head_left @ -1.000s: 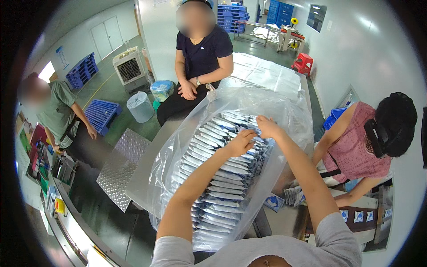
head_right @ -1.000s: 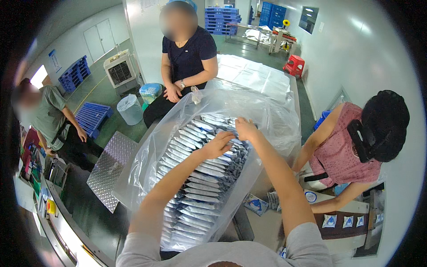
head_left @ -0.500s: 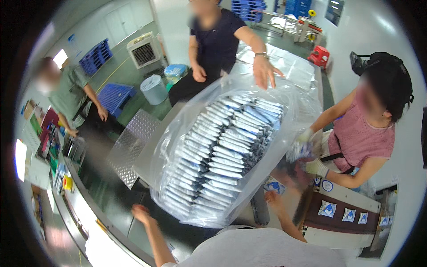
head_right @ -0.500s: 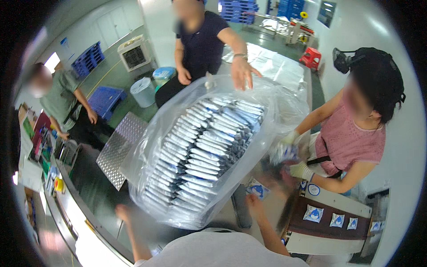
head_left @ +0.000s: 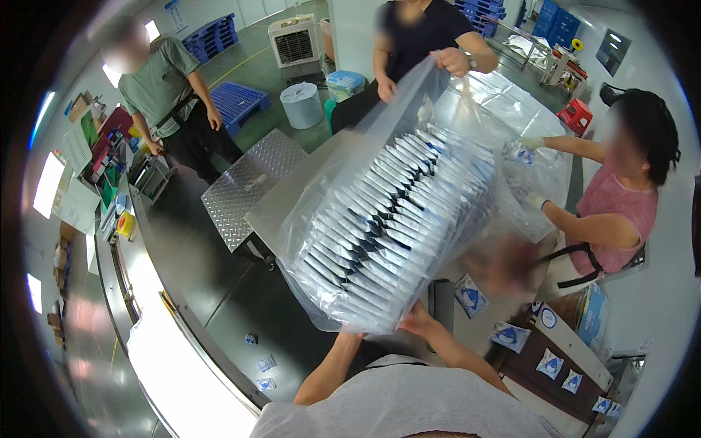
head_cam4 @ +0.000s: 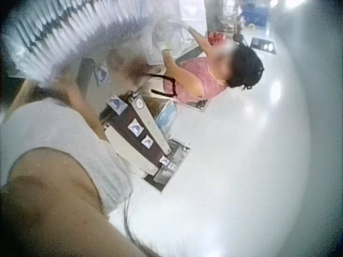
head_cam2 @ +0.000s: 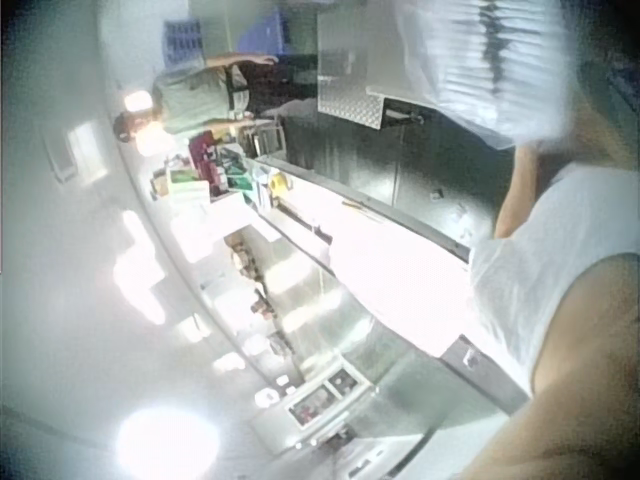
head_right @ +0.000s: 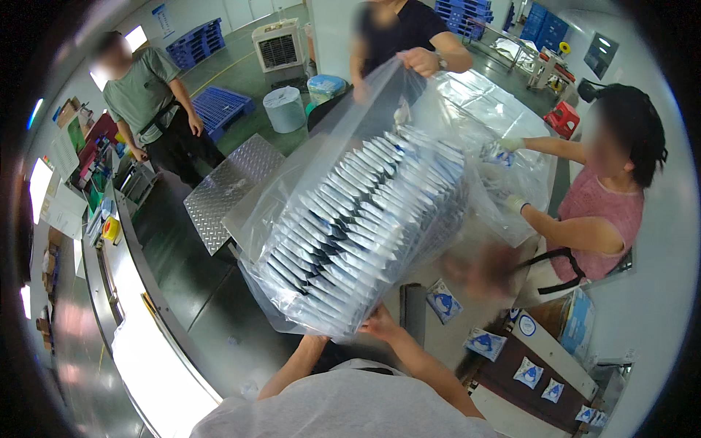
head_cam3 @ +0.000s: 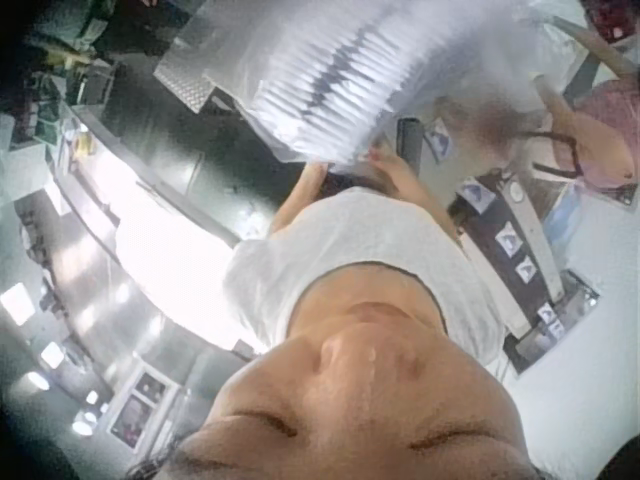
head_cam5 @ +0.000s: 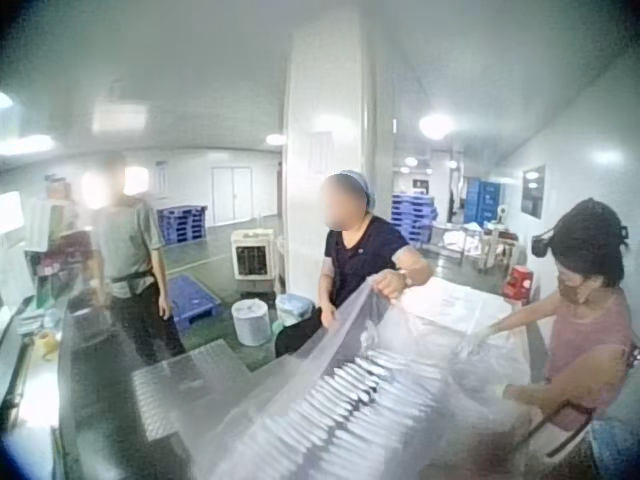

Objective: The person picks up several small blue and white pouches from a large plastic bag on a metal table and places them onto a conveyor belt. Later, the person helps clear the table and opens a large clear plastic bag to begin packing large stacks of the pouches into it.

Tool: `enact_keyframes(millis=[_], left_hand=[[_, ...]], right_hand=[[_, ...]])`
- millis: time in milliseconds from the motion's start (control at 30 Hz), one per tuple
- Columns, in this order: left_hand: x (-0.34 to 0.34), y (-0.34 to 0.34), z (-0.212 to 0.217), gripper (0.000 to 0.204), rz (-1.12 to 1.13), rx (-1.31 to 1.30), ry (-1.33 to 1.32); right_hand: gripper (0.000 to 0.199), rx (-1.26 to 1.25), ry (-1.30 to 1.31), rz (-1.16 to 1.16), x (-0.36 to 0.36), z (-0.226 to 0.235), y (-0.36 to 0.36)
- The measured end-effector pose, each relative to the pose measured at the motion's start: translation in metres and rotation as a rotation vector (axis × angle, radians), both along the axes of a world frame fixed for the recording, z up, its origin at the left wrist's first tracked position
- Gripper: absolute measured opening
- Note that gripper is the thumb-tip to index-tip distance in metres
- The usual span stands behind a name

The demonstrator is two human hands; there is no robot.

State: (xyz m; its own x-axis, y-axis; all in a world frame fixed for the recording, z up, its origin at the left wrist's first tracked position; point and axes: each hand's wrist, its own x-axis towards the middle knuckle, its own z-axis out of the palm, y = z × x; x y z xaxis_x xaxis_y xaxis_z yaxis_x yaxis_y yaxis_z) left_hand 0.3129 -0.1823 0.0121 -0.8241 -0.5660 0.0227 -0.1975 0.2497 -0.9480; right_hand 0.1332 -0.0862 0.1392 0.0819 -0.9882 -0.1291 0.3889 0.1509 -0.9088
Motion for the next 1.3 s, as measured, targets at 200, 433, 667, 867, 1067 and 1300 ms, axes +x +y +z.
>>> enact_keyframes(millis=[200,433,667,867,1067,1300], left_hand=[[-0.037,-0.016,0.079,0.058,-0.245,-1.408,-1.366],[-0.061,-0.083,0.094,0.075,-0.290,-1.438,-1.273],[-0.109,-0.150,0.066,0.078,-0.649,-1.011,-1.387],[-0.151,-0.182,0.071,0.095,-0.613,-0.999,-1.393],[-0.088,-0.121,-0.018,0.070,-0.377,-1.630,-2.062],[0.041,0.078,-0.002,0.027,-1.194,-2.066,-2.547]], right_hand=[[0.072,0.721,-0.319,-0.475,-0.011,-0.011,0.012],[0.048,0.576,0.305,-0.211,-0.021,-0.046,0.138],[0.035,0.685,0.942,-0.193,0.003,-0.066,0.283],[0.034,0.782,0.946,-0.083,-0.009,-0.076,0.290],[0.034,0.612,0.963,0.156,-0.013,-0.077,0.238],[0.034,0.451,1.028,0.542,-0.031,-0.096,0.210]])
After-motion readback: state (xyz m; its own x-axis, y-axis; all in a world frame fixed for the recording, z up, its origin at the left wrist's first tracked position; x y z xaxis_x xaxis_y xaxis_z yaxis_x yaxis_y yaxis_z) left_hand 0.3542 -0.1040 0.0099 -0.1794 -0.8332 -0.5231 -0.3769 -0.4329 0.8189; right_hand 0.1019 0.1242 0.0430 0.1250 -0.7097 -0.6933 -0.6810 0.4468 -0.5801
